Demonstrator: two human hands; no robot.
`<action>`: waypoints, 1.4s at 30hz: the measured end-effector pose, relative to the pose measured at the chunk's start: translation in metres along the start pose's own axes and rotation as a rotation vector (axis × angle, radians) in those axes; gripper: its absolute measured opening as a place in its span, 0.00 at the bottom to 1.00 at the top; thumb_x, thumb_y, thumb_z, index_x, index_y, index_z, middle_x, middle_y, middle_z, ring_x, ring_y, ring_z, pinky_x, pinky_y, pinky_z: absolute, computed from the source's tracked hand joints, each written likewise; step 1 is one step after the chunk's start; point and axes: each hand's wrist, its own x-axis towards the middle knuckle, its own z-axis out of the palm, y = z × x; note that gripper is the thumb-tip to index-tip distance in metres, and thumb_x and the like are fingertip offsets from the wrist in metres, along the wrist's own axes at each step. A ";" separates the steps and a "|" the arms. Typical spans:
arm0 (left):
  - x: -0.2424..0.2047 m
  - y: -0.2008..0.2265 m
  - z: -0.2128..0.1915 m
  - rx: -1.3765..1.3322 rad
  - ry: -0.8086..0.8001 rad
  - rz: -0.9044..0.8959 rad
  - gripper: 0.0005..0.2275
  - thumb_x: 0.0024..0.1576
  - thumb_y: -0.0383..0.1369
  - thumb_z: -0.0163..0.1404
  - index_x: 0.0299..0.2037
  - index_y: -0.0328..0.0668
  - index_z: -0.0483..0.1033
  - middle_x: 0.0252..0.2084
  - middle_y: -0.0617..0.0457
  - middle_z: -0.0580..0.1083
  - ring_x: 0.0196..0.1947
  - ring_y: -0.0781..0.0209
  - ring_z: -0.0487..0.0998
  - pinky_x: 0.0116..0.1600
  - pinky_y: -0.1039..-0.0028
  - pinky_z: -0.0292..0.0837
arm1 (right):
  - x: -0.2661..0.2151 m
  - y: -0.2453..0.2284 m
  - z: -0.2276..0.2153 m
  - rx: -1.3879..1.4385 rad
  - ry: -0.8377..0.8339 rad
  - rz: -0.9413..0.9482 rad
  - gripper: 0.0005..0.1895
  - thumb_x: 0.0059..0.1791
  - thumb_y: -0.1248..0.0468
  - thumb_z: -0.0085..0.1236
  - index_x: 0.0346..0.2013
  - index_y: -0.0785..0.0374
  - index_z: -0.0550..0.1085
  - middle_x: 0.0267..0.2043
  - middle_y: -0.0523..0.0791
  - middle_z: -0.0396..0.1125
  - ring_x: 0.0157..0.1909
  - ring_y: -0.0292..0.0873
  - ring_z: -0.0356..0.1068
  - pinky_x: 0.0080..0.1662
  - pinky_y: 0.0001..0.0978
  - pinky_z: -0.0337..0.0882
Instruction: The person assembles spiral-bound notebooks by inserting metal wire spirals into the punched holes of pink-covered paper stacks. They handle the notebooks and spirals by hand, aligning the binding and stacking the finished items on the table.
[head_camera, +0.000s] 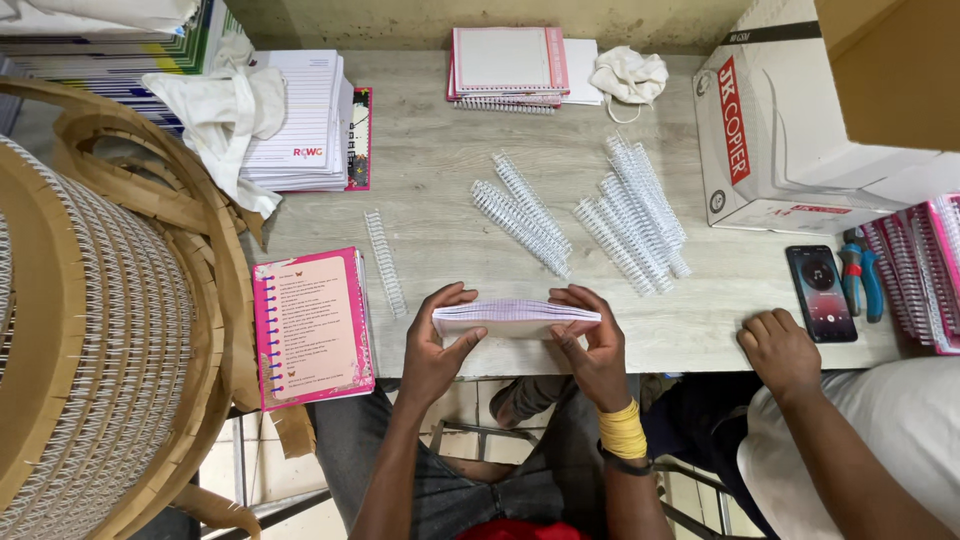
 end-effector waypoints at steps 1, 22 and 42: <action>0.002 0.001 0.001 0.003 0.008 0.004 0.31 0.55 0.29 0.68 0.70 0.38 0.70 0.59 0.44 0.80 0.64 0.51 0.78 0.71 0.53 0.67 | 0.002 -0.002 -0.001 0.005 -0.007 -0.004 0.31 0.52 0.65 0.67 0.67 0.72 0.67 0.62 0.58 0.73 0.62 0.53 0.75 0.60 0.47 0.74; 0.012 -0.002 -0.011 -0.074 -0.030 0.156 0.27 0.59 0.25 0.64 0.69 0.36 0.68 0.53 0.37 0.81 0.49 0.51 0.82 0.58 0.56 0.76 | 0.009 -0.009 -0.006 0.040 -0.026 0.020 0.39 0.52 0.69 0.65 0.73 0.65 0.55 0.62 0.56 0.66 0.50 0.46 0.71 0.41 0.39 0.83; 0.001 -0.067 0.000 -0.073 0.076 -0.034 0.08 0.64 0.30 0.60 0.50 0.36 0.82 0.45 0.43 0.84 0.52 0.58 0.79 0.63 0.57 0.72 | -0.026 0.111 -0.018 -0.087 0.063 0.142 0.07 0.57 0.64 0.63 0.36 0.63 0.75 0.28 0.46 0.72 0.35 0.38 0.67 0.46 0.42 0.74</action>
